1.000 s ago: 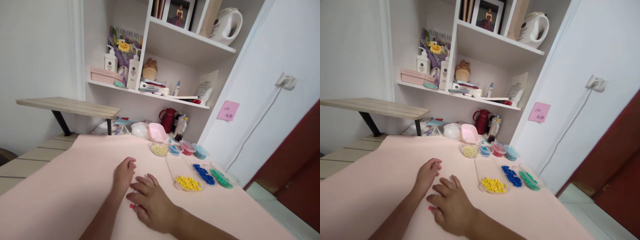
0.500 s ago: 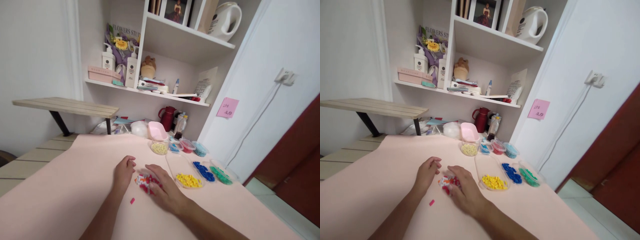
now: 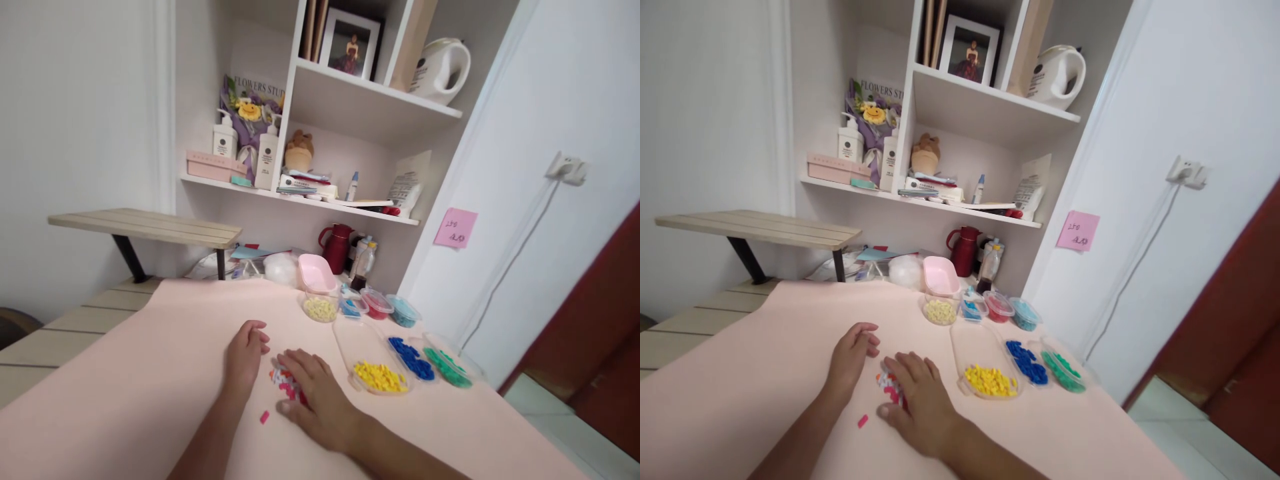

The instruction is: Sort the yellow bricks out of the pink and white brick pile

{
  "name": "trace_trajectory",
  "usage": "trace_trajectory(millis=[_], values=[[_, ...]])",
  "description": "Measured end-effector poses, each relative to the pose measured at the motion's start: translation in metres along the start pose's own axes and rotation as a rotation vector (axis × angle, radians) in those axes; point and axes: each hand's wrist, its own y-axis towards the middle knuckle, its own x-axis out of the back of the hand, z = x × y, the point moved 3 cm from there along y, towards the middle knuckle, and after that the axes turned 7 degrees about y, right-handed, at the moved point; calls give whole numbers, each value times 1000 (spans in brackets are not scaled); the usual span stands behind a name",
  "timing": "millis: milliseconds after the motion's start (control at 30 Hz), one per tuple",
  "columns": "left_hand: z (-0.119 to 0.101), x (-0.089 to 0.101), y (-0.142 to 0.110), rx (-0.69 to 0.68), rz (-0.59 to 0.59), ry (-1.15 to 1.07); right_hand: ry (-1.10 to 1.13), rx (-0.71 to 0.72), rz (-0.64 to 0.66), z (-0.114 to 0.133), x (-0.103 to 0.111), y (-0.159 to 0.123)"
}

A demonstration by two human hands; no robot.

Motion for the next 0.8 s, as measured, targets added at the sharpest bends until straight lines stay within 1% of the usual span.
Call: trace_trajectory(millis=[100,233,367,433,533,633,733,800], values=[[0,2,1,1,-41,-63,2,44,-49,4,-1,10],[5,6,6,17,-117,-149,8,93,-131,18,0,9],[9,10,11,38,-181,-239,-74,241,-121,40,-9,3],[9,12,12,51,-187,-271,-125,258,-123,46,-13,6],[6,14,11,69,-177,-294,-201,186,-155,45,-10,16],[5,14,13,86,-157,-285,-237,117,-174,38,0,25],[6,12,17,106,-139,-241,-197,51,-209,31,10,26],[7,11,19,107,-129,-199,-122,-27,-247,26,14,21]])
